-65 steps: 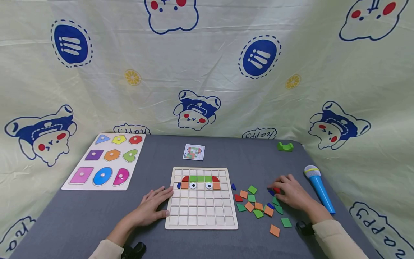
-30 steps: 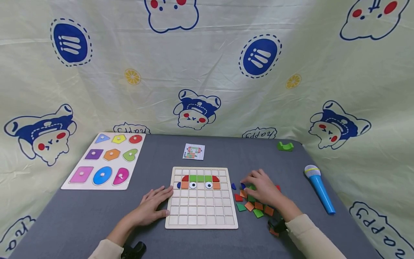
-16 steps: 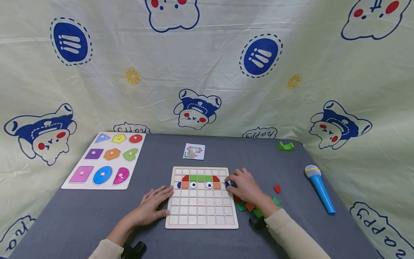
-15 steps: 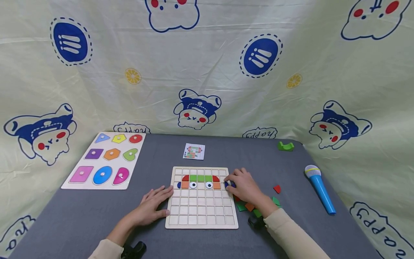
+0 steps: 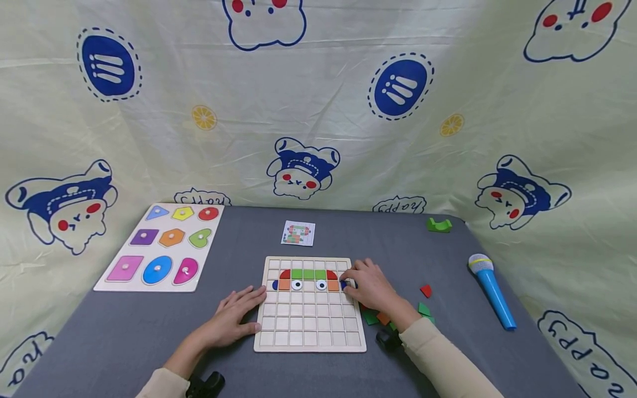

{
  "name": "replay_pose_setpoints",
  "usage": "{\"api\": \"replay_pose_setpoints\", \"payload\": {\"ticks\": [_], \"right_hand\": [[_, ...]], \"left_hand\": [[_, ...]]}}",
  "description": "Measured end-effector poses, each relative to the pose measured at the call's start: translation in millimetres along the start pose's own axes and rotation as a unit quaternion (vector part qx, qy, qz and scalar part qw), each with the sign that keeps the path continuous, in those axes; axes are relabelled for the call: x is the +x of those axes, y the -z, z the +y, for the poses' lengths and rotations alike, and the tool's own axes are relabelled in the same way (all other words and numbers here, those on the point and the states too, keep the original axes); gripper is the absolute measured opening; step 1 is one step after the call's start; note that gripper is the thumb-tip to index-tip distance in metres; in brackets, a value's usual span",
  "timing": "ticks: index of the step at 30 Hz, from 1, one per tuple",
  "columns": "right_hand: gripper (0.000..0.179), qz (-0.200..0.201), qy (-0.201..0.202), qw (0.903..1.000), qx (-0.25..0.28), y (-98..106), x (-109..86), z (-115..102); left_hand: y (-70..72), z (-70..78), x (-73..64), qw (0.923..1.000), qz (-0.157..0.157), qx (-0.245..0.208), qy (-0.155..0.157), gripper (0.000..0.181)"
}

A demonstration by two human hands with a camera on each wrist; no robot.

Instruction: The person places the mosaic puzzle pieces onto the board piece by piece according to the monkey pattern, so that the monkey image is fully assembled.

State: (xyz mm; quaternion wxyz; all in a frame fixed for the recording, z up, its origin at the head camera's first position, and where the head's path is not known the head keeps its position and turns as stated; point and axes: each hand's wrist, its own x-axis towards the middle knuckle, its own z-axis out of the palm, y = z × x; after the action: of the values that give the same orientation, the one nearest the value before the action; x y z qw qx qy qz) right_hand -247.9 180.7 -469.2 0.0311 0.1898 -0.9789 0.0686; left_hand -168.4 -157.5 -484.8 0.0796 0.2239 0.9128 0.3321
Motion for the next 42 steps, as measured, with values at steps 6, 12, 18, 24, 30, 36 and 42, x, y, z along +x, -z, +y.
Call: {"api": "replay_pose_setpoints", "payload": {"ticks": [6,12,18,24,30,36,42], "right_hand": [[0.018,0.004,-0.002,1.0000,0.004,-1,-2.1,2],[0.015,0.014,-0.010,0.9998,0.008,-1,-5.0,5],[0.018,0.001,-0.014,0.9999,0.007,0,-5.6,5],[0.016,-0.002,-0.010,0.9999,0.007,-1,-5.0,3],[0.015,0.007,-0.007,0.9999,0.010,1,-5.2,4],[0.016,0.051,0.020,0.9983,0.021,8,-10.0,11],[0.014,0.080,0.023,0.9962,0.029,22,-20.5,27]], "left_hand": [[-1.7,-0.1,0.2,1.0000,-0.004,-0.004,0.004,0.065],[-1.6,-1.8,0.2,1.0000,-0.001,0.003,0.000,0.065],[-1.1,-2.9,-0.3,1.0000,0.002,0.004,-0.007,0.065],[-1.3,-2.8,-0.4,0.9999,0.003,0.006,-0.010,0.065],[-0.3,-1.4,-0.3,1.0000,0.004,0.005,-0.006,0.065],[-1.0,-0.7,0.0,1.0000,0.002,0.001,-0.004,0.065],[-1.1,-1.9,0.2,1.0000,0.000,-0.001,-0.006,0.065]]}}
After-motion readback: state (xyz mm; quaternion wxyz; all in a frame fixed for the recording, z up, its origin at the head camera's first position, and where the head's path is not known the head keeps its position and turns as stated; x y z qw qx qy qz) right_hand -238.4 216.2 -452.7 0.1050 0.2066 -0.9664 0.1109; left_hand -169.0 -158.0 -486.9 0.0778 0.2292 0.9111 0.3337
